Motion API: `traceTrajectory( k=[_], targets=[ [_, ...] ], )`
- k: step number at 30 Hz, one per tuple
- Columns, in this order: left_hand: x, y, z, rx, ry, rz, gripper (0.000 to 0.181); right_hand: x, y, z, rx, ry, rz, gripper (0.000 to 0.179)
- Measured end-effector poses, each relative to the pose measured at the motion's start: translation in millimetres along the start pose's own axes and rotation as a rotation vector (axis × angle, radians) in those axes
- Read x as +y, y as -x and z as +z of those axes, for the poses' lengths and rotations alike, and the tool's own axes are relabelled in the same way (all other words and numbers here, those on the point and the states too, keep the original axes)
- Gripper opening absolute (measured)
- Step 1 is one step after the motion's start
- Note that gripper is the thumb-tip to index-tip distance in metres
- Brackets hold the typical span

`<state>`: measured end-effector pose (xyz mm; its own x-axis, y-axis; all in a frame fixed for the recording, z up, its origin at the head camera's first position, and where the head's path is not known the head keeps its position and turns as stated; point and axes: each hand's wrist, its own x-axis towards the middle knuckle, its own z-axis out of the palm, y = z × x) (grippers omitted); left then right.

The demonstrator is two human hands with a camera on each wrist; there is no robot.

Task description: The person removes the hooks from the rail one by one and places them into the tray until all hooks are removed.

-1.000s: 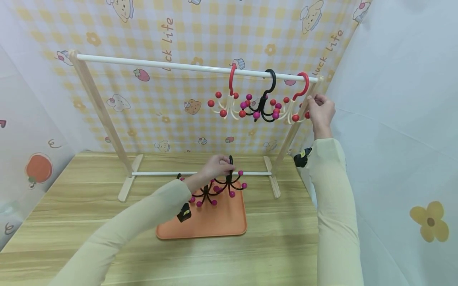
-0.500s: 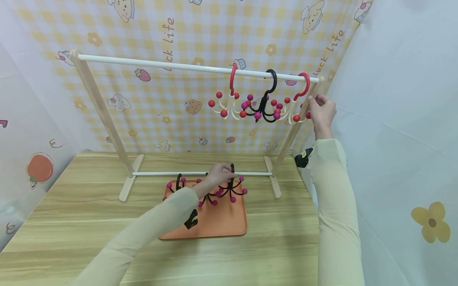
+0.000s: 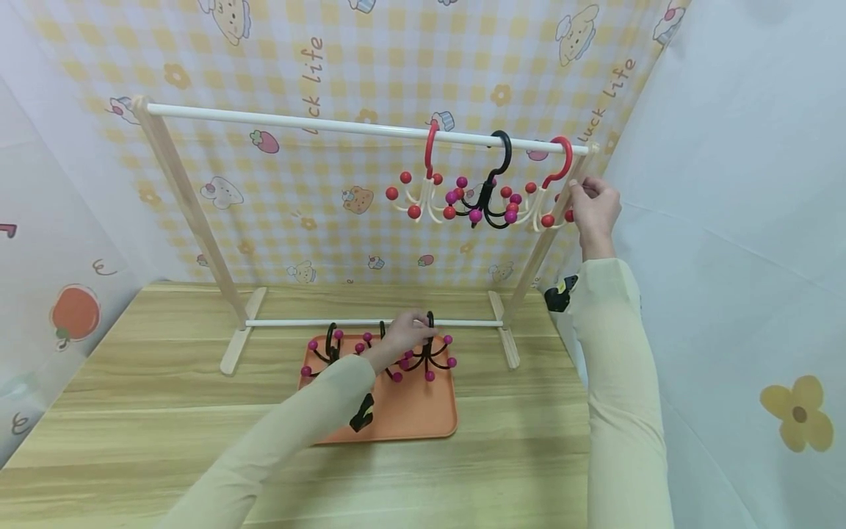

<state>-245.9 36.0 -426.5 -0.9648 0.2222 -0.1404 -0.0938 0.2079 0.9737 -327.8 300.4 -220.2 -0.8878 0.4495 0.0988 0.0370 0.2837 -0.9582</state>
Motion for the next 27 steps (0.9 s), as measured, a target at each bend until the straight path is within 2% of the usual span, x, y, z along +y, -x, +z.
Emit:
traceTrajectory(
  k=[10,11,12,17,18,19,27],
  targets=[
    [-9.5,-0.7,0.5,0.043,-0.025,-0.045,0.019,0,-0.2,0,-0.002,0.001,0.008,0.050],
    [-10.4,-1.1,0.3,0.042,-0.021,-0.042,0.018,0,-0.2,0,-0.001,0.002,0.008,0.050],
    [-14.3,-2.6,0.0,0.040,-0.018,-0.009,0.018,0,-0.2,0,0.000,0.002,0.008,0.049],
    [-18.7,-4.6,0.5,0.043,-0.028,0.011,0.016,0,0.1,0,0.002,0.005,0.006,0.049],
    [-19.4,-4.9,1.0,0.048,-0.043,0.011,0.015,0,0.1,0,0.001,0.004,0.005,0.049],
    [-16.9,-3.9,1.5,0.051,-0.058,-0.019,0.014,0,0.1,0,0.001,0.006,0.005,0.049],
    [-8.3,0.5,-1.1,0.056,-0.214,-0.023,0.023,0,0.0,0,-0.001,0.015,0.007,0.050]
  ],
)
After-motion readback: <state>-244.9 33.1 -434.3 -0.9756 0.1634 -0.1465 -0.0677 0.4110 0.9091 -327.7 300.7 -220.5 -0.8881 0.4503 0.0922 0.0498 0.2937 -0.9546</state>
